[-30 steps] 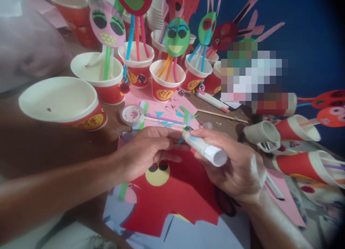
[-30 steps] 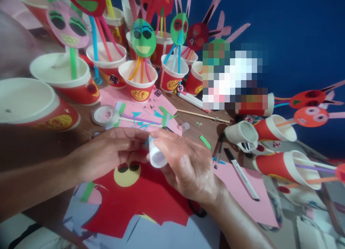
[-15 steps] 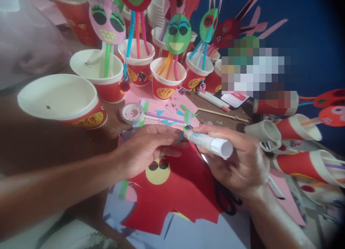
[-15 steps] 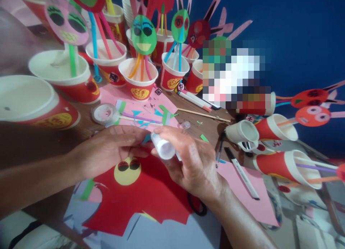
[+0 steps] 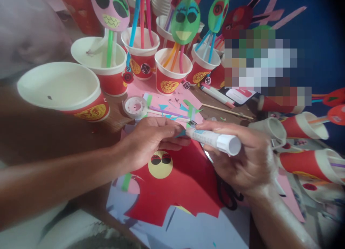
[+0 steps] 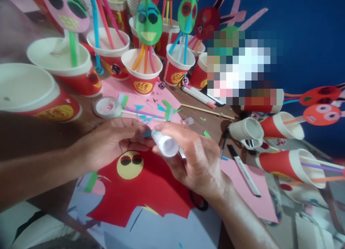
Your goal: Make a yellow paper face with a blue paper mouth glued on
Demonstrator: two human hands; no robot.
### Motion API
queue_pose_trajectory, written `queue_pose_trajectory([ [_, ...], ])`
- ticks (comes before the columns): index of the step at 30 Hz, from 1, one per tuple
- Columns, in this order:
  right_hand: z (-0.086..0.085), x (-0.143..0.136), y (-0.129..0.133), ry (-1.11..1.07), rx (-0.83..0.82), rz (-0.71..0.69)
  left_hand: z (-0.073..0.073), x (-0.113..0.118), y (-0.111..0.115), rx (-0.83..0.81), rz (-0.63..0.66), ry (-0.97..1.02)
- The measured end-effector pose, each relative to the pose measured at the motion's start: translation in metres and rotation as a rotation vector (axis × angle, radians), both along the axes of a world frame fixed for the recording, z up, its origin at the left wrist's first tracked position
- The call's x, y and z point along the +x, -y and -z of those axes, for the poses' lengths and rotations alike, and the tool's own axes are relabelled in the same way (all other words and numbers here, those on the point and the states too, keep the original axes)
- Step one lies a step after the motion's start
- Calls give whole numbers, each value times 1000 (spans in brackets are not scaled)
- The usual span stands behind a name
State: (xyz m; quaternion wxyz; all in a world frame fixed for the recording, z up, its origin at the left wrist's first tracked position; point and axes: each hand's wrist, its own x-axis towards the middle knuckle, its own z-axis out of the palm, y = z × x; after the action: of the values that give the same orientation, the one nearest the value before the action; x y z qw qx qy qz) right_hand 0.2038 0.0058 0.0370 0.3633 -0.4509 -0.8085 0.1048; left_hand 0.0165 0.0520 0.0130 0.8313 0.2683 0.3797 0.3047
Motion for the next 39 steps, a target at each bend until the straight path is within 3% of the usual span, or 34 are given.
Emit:
queue_pose_trajectory([
  [8,-1,-1,0,-8,8,-10,5,3,-1,29,29,52],
  [23,-8,-1,3,65,-30,26,-1,2,-1,-3,-5,-1],
  [39,-10,0,4,51,-50,43,0,-2,-5,29,70,13],
])
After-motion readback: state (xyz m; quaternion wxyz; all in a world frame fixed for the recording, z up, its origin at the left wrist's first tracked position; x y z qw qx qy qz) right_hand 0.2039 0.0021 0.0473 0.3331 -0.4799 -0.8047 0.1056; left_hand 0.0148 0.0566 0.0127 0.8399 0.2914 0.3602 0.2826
